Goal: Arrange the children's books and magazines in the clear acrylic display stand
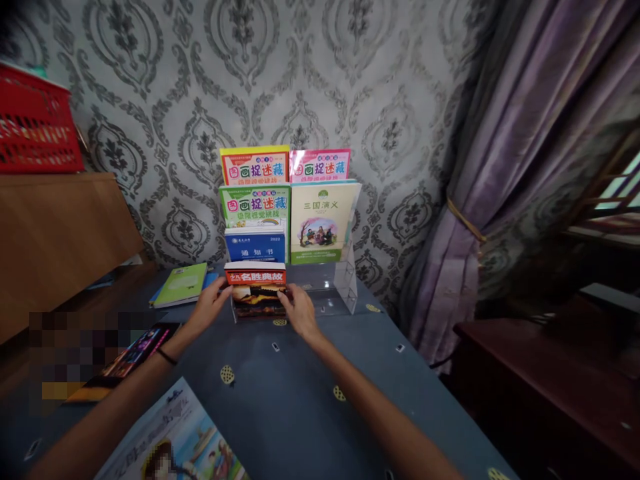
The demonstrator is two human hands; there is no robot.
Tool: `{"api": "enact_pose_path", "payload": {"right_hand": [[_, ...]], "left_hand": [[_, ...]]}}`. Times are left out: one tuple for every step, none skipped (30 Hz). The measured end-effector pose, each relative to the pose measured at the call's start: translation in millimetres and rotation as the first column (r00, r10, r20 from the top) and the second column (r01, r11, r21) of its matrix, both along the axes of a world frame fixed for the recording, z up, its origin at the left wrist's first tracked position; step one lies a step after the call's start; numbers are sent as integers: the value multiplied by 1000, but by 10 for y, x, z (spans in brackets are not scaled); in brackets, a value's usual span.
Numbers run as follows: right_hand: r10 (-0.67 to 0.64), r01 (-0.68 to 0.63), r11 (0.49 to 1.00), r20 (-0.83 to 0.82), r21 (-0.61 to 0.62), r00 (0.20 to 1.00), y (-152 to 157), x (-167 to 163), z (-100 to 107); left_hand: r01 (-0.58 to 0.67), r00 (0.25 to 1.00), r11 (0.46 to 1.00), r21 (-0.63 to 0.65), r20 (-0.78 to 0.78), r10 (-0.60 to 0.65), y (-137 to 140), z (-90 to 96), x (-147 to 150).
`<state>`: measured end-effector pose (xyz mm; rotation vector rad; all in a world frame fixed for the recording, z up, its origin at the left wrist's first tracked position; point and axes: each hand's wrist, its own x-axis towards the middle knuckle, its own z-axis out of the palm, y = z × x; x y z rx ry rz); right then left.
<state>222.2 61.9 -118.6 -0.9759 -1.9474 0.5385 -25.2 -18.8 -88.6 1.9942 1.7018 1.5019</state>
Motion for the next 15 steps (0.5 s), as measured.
{"api": "enact_pose_path", "payload": {"right_hand": [[-1,1,1000,-7,4,1000,3,2,0],[0,0,1000,-15,8,1000,8,4,-1],[5,-5,1000,-22,10,1000,16,7,-1],[14,-14,1000,-30,10,999,24,11,1],[26,-26,1000,-36,7,999,29,16,9],[40,-40,999,-39,2,998,30,24,22],[58,-59,998,-40,-5,998,25,35,43],[80,-80,997,-38,-14,996,15,48,72],[100,-101,995,-38,-22,994,-2,65,108],[115,-116,993,-42,-27,993,-21,85,152],[124,-126,992,-51,-30,991,-41,107,203],[126,-128,991,-68,-28,990,-57,130,259],[120,-123,992,-94,-22,988,-66,152,319],[110,-113,994,-128,-10,986,-66,172,382],[101,-101,995,-166,8,981,-53,187,447]], "left_hand": [[-6,1000,1000,3,-5,6,-2,0,7],[-13,1000,1000,5,-10,13,-7,1,14],[-18,1000,1000,4,-13,18,-17,6,21],[-20,1000,1000,0,-16,20,-30,14,29],[-17,1000,1000,-7,-17,17,-48,24,37],[-11,1000,1000,-15,-18,11,-70,39,45],[1,1000,1000,-22,-19,-2,-96,57,53],[21,1000,999,-27,-18,-21,-123,79,59],[44,999,999,-31,-12,-45,-151,105,64],[70,998,997,-29,3,-70,-176,135,66],[93,995,995,-21,26,-92,-197,170,64],[105,993,994,-7,57,-104,-211,209,59],[103,990,995,13,91,-104,-215,253,49],[92,987,995,30,127,-95,-209,300,36],[76,983,996,46,163,-82,-191,351,19]]}}
